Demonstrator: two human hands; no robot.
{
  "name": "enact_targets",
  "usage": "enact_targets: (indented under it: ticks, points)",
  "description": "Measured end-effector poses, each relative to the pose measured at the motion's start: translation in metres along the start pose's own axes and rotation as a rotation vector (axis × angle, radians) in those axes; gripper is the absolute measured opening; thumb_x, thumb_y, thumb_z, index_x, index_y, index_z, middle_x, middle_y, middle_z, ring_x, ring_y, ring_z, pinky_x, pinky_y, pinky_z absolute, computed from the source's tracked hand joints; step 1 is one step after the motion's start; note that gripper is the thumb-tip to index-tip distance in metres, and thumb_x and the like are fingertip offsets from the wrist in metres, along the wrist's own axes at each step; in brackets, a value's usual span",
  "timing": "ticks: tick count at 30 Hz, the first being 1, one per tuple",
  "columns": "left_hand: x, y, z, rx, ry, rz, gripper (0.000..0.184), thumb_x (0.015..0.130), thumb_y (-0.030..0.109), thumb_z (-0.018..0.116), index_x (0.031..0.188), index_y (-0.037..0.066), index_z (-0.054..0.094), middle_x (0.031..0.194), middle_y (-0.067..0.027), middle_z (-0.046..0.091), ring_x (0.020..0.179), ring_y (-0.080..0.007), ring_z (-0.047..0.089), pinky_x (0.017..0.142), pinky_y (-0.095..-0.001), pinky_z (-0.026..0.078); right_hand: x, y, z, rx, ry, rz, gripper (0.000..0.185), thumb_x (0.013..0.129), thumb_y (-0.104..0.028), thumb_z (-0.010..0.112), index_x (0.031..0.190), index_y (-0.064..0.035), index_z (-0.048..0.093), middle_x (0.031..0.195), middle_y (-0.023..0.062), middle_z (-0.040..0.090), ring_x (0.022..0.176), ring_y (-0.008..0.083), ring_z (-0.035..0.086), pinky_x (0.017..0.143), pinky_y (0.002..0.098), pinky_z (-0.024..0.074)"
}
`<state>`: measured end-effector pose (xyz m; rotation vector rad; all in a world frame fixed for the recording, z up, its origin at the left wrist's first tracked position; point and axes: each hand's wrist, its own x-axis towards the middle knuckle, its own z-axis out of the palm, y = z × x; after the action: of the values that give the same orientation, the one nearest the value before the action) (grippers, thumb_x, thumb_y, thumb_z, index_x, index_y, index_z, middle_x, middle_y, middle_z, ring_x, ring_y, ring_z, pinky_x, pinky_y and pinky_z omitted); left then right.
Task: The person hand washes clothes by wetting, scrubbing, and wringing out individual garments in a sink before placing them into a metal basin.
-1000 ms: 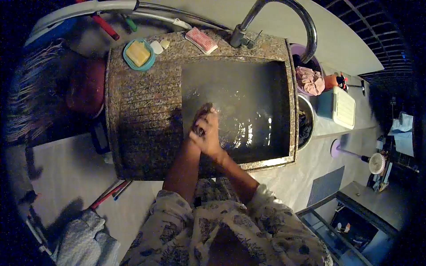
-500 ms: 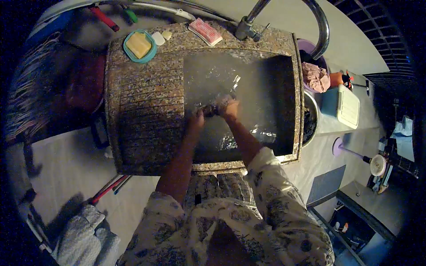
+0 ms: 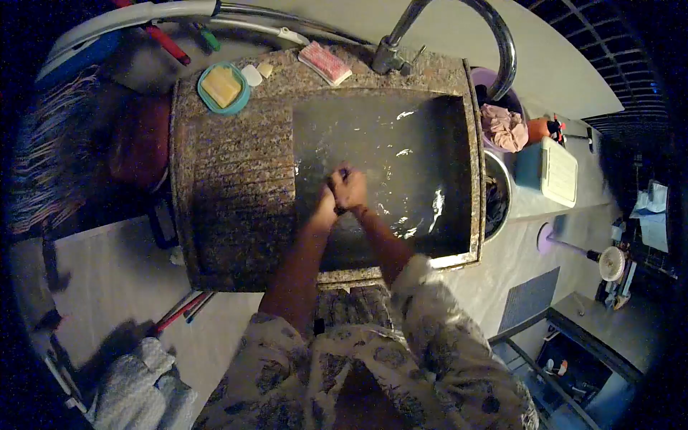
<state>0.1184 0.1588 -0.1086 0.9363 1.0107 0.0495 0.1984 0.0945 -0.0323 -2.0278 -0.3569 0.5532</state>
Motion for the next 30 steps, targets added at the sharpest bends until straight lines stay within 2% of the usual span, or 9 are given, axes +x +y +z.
enact_targets:
  ticks: [6,9,12,14,16,19,23,25,30]
  points:
    - [0.009,0.006,-0.035,0.487,0.347,0.088,0.060,0.103,0.053,0.036,0.131,0.005,0.059,0.128,-0.0180,0.063,0.117,-0.0314,0.060,0.099,-0.0432,0.048,0.011,0.031,-0.040,-0.252,0.250,-0.215,0.035,0.093,-0.036,0.063,0.102,-0.0026,0.068,0.086,0.0224,0.070,0.081,0.0400,0.068,0.076,0.0464,0.0547]
    - [0.011,0.009,-0.027,0.425,0.174,0.075,0.060,0.104,0.053,0.035,0.131,0.006,0.059,0.128,-0.0170,0.063,0.117,-0.0304,0.060,0.100,-0.0427,0.048,0.022,0.079,-0.018,-0.500,0.031,0.134,0.038,0.095,-0.039,0.061,0.101,-0.0015,0.068,0.086,0.0223,0.070,0.082,0.0408,0.068,0.075,0.0476,0.0535]
    - [0.008,0.012,-0.013,0.118,-0.111,-0.013,0.060,0.104,0.054,0.034,0.131,0.007,0.059,0.128,-0.0161,0.064,0.118,-0.0295,0.060,0.100,-0.0423,0.048,0.012,0.064,0.017,-0.247,0.240,-0.180,0.039,0.095,-0.039,0.063,0.097,-0.0005,0.067,0.082,0.0205,0.066,0.077,0.0397,0.063,0.073,0.0468,0.0513]
    - [0.005,0.016,-0.012,-0.048,-0.257,-0.091,0.060,0.104,0.054,0.034,0.131,0.007,0.059,0.127,-0.0155,0.064,0.118,-0.0288,0.060,0.100,-0.0420,0.048,-0.042,-0.050,0.000,0.110,0.166,-0.161,0.028,0.094,-0.028,0.068,0.088,-0.0013,0.065,0.109,0.0202,0.053,0.103,0.0359,0.053,0.092,0.0408,0.0453]
    - [0.002,0.027,-0.009,-0.151,-0.348,-0.152,0.060,0.104,0.054,0.033,0.131,0.008,0.060,0.127,-0.0149,0.064,0.118,-0.0282,0.060,0.100,-0.0416,0.048,-0.072,-0.080,0.002,-0.011,0.163,-0.445,0.020,0.083,-0.027,0.075,0.091,-0.0085,0.070,0.112,0.0132,0.059,0.113,0.0355,0.052,0.105,0.0539,0.0337]
    - [-0.002,0.029,-0.005,-0.220,-0.358,-0.189,0.060,0.105,0.055,0.032,0.132,0.009,0.060,0.127,-0.0139,0.064,0.118,-0.0273,0.059,0.101,-0.0412,0.047,-0.079,-0.090,0.003,-0.195,0.063,-0.491,0.019,0.081,-0.029,0.076,0.087,-0.0120,0.071,0.113,0.0082,0.059,0.115,0.0322,0.052,0.106,0.0580,0.0287]
    - [0.012,0.004,0.005,-0.276,-0.193,-0.184,0.060,0.105,0.055,0.031,0.132,0.010,0.060,0.127,-0.0127,0.065,0.118,-0.0260,0.059,0.101,-0.0405,0.047,-0.008,-0.016,0.011,-0.050,0.042,-0.279,0.028,0.081,-0.036,0.074,0.089,-0.0095,0.071,0.096,0.0152,0.067,0.097,0.0381,0.063,0.088,0.0483,0.0484]
    - [0.017,-0.011,0.001,-0.261,-0.074,-0.164,0.060,0.105,0.055,0.030,0.132,0.011,0.061,0.127,-0.0121,0.065,0.118,-0.0254,0.059,0.101,-0.0402,0.047,0.026,0.019,0.002,0.091,0.001,0.048,0.034,0.085,-0.041,0.070,0.093,-0.0071,0.071,0.090,0.0196,0.068,0.090,0.0412,0.066,0.080,0.0477,0.0522]
    - [0.006,0.009,-0.025,0.521,0.272,0.163,0.053,0.103,0.047,0.035,0.130,0.010,0.062,0.125,-0.0124,0.066,0.118,-0.0248,0.060,0.102,-0.0392,0.047,0.033,0.036,-0.044,-0.464,0.056,-0.011,0.064,0.087,-0.056,0.065,0.128,-0.0083,0.059,0.130,0.0255,0.055,0.120,0.0466,0.052,0.099,0.0526,0.0455]
